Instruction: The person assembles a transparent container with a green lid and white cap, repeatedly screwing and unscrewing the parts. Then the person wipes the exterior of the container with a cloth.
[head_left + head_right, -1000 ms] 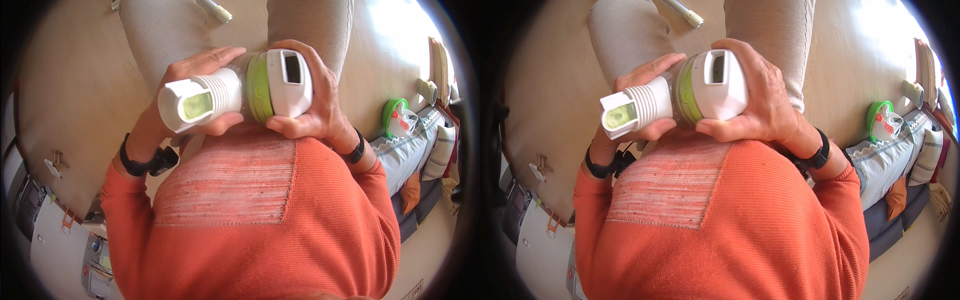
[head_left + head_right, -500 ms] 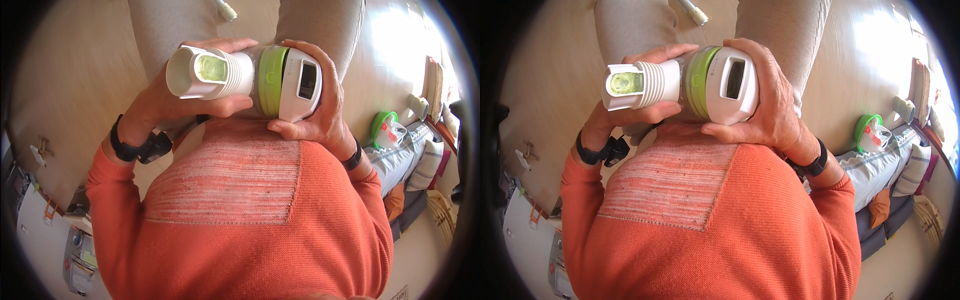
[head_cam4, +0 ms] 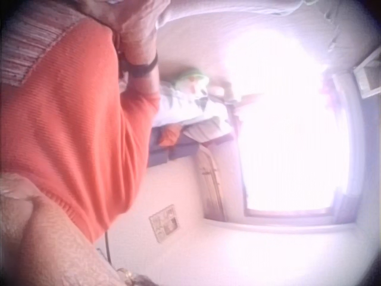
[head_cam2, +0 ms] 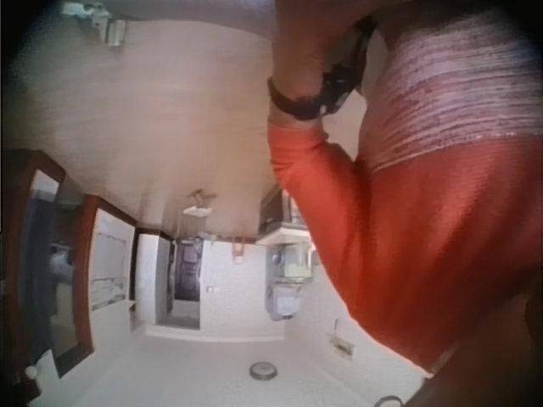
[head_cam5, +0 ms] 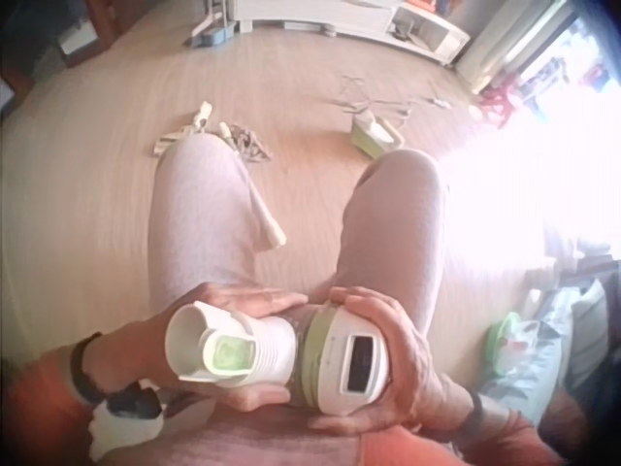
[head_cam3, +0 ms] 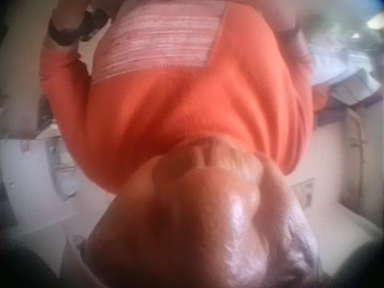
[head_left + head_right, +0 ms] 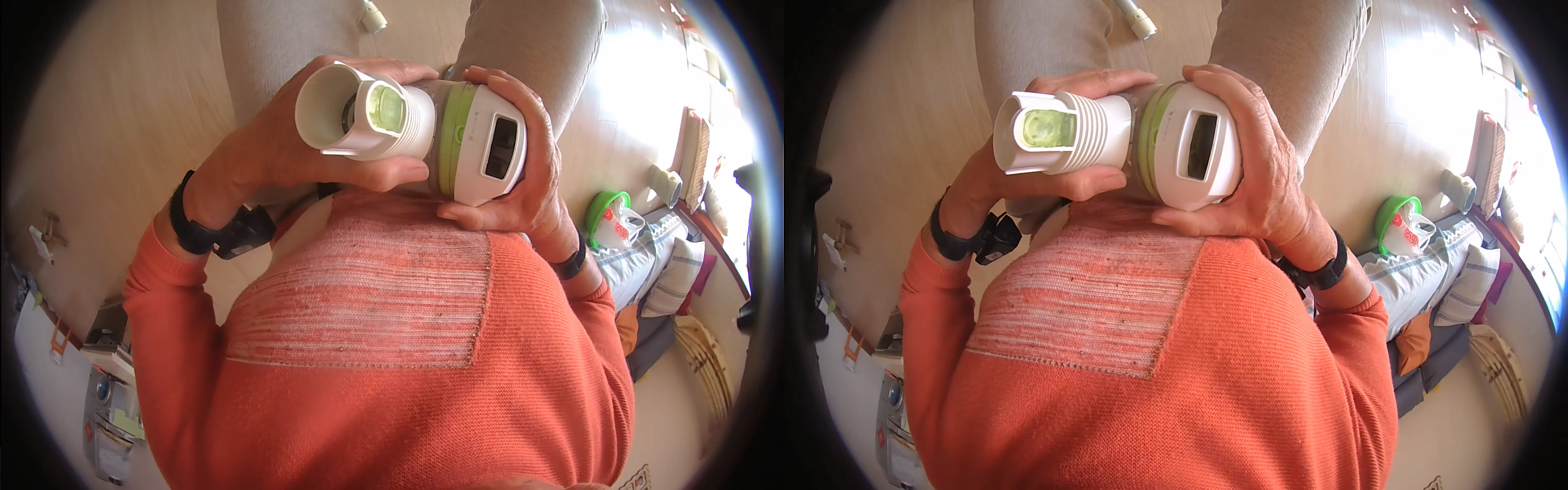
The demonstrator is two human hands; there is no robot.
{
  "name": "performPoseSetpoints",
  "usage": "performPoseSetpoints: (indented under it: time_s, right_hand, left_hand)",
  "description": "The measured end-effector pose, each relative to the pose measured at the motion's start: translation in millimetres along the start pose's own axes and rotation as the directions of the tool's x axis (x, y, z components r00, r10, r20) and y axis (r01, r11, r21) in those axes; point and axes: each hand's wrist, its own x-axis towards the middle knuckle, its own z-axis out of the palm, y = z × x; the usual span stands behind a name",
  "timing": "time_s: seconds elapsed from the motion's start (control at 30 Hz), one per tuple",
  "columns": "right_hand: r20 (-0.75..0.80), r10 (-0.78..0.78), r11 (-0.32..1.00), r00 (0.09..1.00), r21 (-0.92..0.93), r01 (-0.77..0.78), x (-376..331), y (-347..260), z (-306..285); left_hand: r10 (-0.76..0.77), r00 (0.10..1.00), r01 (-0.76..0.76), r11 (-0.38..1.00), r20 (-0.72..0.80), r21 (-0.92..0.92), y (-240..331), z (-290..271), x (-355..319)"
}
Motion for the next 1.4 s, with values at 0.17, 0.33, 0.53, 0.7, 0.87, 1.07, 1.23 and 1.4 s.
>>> performPoseSetpoints:
  time_s: [0.17, 0.33, 0.53, 0.7, 0.87, 1.07, 1.23, 1.4]
  right_hand:
    - [0.008, -0.042, 0.999, 0.999, -0.021, 0.042, 1, 3, 1]
    - [0.045, -0.049, 0.998, 0.998, -0.042, 0.051, 3, 1, -1]
    - [0.081, -0.06, 0.996, 0.995, -0.064, 0.065, 4, -1, -1]
    - [0.104, -0.071, 0.994, 0.992, -0.077, 0.079, 6, -3, 0]
    - [0.123, -0.045, 0.994, 0.991, -0.093, 0.057, 8, -9, 0]
    - [0.155, -0.093, 0.99, 0.984, -0.091, 0.108, 21, -4, 2]
    - [0.136, -0.114, 0.991, 0.984, -0.057, 0.122, 40, -8, 5]
    - [0.175, 0.015, 0.999, 0.984, -0.043, -0.008, 81, -21, -13]
  left_hand:
    - [0.013, 1.0, -0.013, 0.999, -0.009, -0.041, -2, 0, -1]
    - [0.08, 0.997, -0.078, 0.995, -0.02, 0.061, -2, 1, -2]
    - [0.14, 0.99, -0.139, 0.987, -0.006, 0.076, -8, 2, -2]
    - [0.168, 0.986, -0.166, 0.981, -0.014, 0.103, -13, 1, -3]
    - [0.13, 0.991, -0.13, 0.992, 0.012, -0.009, -12, -2, -4]
    - [0.014, 1.0, -0.014, 0.987, -0.003, -0.16, -13, -3, -11]
    - [-0.069, 0.998, 0.065, 0.973, -0.01, -0.222, -10, -12, -11]
    - [-0.217, 0.969, 0.143, 0.884, -0.12, -0.444, -11, -22, -14]
